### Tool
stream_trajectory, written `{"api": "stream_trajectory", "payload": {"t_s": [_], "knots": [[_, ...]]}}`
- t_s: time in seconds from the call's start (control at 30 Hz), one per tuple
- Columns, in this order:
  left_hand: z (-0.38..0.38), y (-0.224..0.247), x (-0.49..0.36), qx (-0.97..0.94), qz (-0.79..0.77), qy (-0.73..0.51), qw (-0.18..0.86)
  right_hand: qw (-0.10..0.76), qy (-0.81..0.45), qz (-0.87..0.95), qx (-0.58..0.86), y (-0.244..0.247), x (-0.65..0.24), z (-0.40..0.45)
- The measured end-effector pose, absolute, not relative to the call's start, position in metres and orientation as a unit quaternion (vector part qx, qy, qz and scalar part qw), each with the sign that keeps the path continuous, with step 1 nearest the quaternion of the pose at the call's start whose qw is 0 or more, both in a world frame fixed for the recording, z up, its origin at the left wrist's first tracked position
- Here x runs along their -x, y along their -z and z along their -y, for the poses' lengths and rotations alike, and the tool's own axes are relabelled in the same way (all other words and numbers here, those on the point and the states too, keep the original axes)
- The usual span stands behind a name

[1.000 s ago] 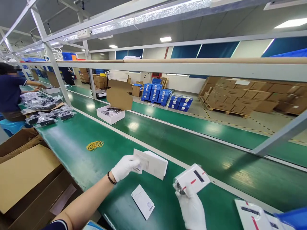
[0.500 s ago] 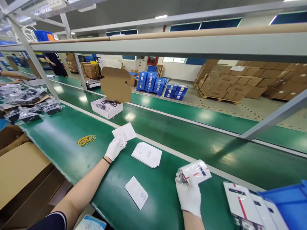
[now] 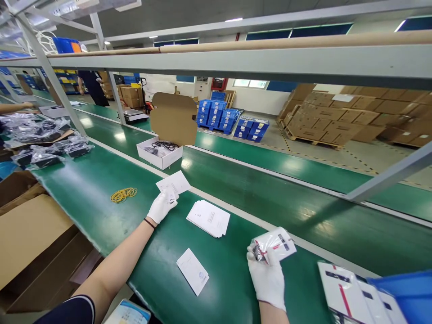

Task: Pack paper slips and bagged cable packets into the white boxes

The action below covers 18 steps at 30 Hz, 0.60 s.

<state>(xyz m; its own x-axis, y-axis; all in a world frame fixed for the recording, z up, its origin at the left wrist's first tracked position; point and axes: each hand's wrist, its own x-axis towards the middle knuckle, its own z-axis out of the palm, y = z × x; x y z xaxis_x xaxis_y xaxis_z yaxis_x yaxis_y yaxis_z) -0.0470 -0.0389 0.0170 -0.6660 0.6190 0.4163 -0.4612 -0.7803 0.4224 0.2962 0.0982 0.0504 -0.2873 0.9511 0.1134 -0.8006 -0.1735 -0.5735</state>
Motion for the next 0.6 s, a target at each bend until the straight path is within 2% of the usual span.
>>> {"api": "stream_trajectory", "payload": {"t_s": [0.17, 0.4, 0.6], "knots": [[0.040, -0.018, 0.052, -0.278, -0.154, -0.903, 0.289, 0.580, -0.750, 0.284, 0.140, -0.051, -0.296, -0.097], [0.058, -0.032, 0.059, -0.298, -0.130, -0.924, 0.202, 0.570, -0.749, 0.312, 0.127, -0.045, -0.297, -0.105], [0.064, -0.024, 0.075, -0.236, -0.132, -0.949, 0.160, 0.559, -0.754, 0.323, 0.125, -0.044, -0.297, -0.105]]}}
